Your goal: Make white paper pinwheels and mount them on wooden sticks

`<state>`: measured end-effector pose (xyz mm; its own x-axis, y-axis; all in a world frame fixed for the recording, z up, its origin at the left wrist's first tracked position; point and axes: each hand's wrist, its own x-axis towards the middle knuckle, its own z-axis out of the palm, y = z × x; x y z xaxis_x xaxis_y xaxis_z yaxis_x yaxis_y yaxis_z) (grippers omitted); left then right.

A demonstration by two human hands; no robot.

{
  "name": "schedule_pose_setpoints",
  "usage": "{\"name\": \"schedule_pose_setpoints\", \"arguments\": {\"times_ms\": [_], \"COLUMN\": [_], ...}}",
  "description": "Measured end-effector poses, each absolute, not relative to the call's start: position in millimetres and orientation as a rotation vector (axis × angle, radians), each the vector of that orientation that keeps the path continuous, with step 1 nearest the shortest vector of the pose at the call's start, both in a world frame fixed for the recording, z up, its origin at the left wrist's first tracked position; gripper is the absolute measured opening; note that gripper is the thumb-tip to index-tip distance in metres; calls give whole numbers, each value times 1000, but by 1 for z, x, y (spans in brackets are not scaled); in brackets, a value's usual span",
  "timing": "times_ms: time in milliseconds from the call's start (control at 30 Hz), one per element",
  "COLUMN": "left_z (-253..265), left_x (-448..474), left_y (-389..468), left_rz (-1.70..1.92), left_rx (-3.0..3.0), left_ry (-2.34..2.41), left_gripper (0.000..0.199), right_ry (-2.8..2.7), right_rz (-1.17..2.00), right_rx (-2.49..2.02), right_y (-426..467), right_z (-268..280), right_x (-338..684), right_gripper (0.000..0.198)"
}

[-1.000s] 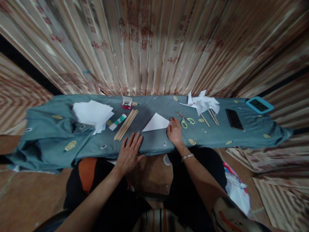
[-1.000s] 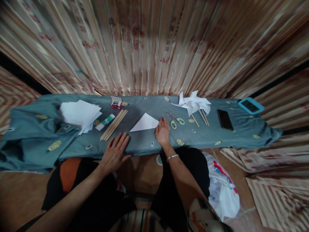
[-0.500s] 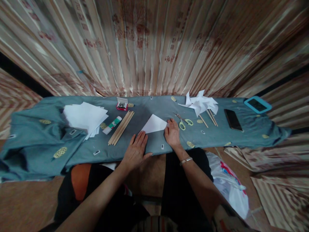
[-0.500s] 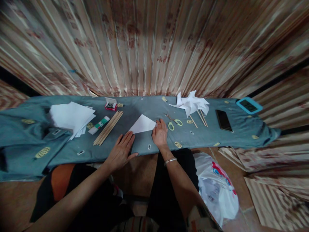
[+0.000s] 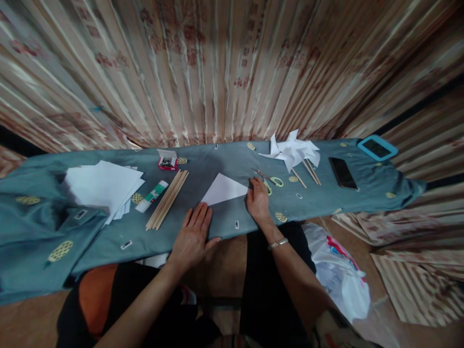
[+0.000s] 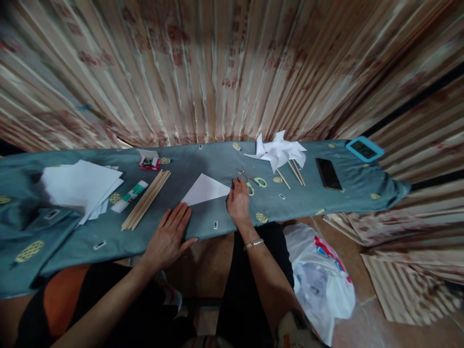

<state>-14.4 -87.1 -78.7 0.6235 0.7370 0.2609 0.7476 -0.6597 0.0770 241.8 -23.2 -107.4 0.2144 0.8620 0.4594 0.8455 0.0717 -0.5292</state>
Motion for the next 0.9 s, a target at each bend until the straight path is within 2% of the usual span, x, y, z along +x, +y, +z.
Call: {"name": "schedule_pose_setpoints", "arguments": {"times_ms": [500,700,900], "left_z": [-77,-77,-81], "left_x": [-11,-11,-12], "left_y": [-92,-92,-93], "left_rz": [-355,-348,-376], "left_rx": [-2719,-2702,-2666], "left_ry": [-1320,-1289,-1273], "left_gripper": [74,73,73], "right_ry": [-1690,-1993,-2007], "right_rz": [-16,399,489], "right_rx": [-1755,-1777,-1717], "right_y": [-23,9,42], "right_z": [-87,-62,-55], "right_x": [230,197,196], "right_gripper": [41,50,32]}}
